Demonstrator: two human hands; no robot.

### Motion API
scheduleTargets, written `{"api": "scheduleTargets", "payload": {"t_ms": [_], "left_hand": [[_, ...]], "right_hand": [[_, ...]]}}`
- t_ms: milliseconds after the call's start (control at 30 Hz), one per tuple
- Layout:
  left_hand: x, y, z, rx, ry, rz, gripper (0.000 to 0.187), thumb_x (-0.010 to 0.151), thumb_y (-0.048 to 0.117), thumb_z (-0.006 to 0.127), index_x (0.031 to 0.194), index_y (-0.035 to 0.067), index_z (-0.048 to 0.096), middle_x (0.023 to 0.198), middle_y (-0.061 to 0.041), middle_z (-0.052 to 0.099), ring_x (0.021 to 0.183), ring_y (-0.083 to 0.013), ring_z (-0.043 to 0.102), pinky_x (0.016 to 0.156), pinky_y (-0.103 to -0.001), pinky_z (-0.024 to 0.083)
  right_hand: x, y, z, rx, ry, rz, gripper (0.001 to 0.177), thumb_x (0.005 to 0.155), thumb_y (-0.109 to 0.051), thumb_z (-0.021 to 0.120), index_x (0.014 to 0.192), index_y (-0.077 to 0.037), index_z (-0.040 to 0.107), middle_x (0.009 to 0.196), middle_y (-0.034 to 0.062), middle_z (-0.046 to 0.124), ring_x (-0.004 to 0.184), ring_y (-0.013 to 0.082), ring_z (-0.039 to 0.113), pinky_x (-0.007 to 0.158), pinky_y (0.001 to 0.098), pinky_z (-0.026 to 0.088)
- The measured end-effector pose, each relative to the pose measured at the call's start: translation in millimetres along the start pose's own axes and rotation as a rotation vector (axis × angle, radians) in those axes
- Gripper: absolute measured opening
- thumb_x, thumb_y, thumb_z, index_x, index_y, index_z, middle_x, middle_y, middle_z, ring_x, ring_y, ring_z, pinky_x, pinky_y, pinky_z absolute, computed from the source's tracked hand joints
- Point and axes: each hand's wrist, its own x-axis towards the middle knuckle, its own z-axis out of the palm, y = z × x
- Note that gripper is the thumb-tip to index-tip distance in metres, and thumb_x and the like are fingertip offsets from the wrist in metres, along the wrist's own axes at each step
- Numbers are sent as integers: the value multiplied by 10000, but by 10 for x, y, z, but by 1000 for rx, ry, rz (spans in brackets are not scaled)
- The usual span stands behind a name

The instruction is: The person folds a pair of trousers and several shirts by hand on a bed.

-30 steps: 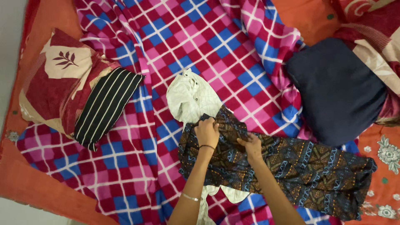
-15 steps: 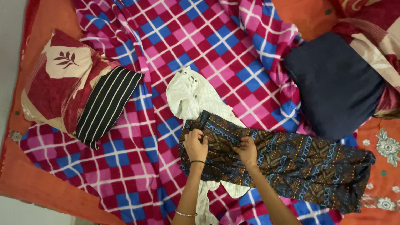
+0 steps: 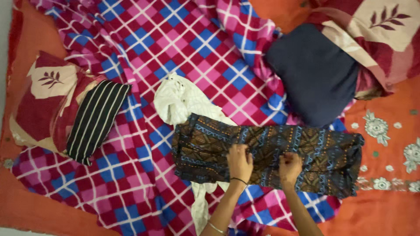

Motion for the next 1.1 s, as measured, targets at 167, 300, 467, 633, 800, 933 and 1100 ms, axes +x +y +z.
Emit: {"api": "scheduleTargets", "payload": {"t_ms": [167,300,467,633,800,933,1100], "left_hand": [[-179,304,809,81,-181,187,402,806,138,731,1184,47,626,1302,-218,552,1232,-391,506,1023,-541,385],[-162,318,1472,333,-146,477,357,812,148,682,1165,101,658,1500,-221,517,1426,-386,436,1174,-617,240],[-199,349,1900,435,-189,456,506,869,155,638,1346,-10,609,1455,-157,545,1409,-309,453,1206,-644,209],[-289,656,1858,392,-296,350,390,862,167,665,1208,-14,645,1366,-164,578,1358,-323,489,1193,-656,236],[-216,1028,2053,307,-137,302,371,843,182,698,1169,18,637,1199,-169,598,1196,-353,539,1123,-585,343],[-108,1311,2300,284,-157,287,282,904,173,680,1144,38,621,1169,-151,598,1162,-362,547,1054,-527,404],[-9,1561,2542,257,-155,311,346,826,157,685,1138,21,620,1137,-168,592,1108,-356,560,999,-508,422]], "right_hand": [[351,84,-641,-399,35,-301,273,864,5,643,1126,-40,701,1176,202,646,1093,406,591,959,495,485],[776,462,-898,-666,-32,-663,480,781,-57,604,1259,-29,637,1231,172,610,1165,358,588,1039,503,481],[1131,982,-1209,-807,-329,-602,445,831,-98,635,1276,-81,644,1178,145,622,1132,334,588,959,448,496],[1209,926,-1468,-592,-251,-677,411,740,-153,678,1141,-61,684,1105,166,625,1056,367,586,917,503,483],[1545,1094,-1652,-399,6,-415,301,882,-190,691,1132,-24,669,1114,198,631,1072,403,585,936,516,474],[2194,1622,-1578,-41,100,29,364,995,-283,718,1174,21,629,1050,201,696,961,353,684,863,467,537],[2775,2073,-1394,-85,23,85,555,849,-338,864,1159,50,617,884,227,721,817,349,710,761,448,547]]}}
